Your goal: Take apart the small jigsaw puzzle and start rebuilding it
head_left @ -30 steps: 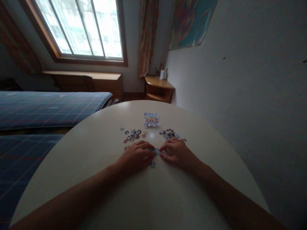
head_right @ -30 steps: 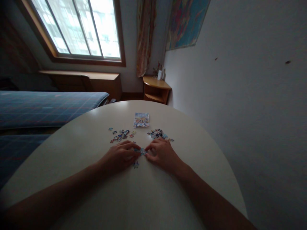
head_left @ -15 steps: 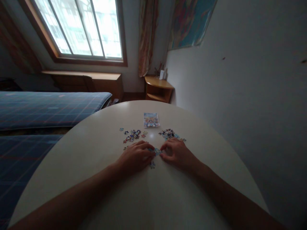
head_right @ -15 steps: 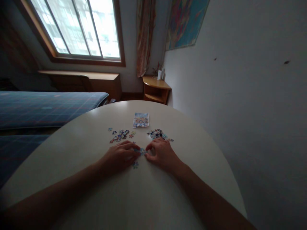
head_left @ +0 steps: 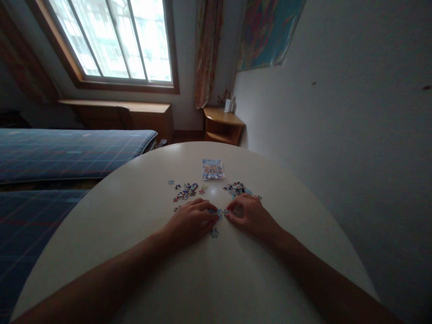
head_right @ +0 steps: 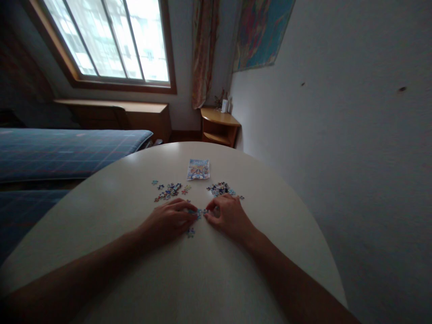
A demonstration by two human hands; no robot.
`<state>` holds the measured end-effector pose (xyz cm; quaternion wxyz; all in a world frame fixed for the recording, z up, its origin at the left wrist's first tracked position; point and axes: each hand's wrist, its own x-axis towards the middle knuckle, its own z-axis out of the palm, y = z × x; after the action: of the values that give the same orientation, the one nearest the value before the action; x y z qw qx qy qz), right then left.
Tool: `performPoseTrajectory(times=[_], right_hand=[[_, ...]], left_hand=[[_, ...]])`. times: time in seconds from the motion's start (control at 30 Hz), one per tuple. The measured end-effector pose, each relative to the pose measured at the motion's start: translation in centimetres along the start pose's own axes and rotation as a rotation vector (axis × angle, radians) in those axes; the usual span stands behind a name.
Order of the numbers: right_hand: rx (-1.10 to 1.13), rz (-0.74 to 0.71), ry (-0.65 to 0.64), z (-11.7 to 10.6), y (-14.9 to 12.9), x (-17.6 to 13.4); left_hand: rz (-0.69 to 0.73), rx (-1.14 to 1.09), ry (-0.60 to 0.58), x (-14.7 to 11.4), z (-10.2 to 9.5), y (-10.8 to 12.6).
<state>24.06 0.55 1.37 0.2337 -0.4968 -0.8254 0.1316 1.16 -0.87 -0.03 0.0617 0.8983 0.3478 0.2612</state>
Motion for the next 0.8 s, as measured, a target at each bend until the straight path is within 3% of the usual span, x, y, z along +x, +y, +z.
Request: performPoseTrajectory(times=[0.8], right_hand=[[-0.042,-0.019,-0.034,-0.83,0.46,-0.05]], left_hand=[[0.004,0.013,-0.006,-0.09,0.03,0.04]])
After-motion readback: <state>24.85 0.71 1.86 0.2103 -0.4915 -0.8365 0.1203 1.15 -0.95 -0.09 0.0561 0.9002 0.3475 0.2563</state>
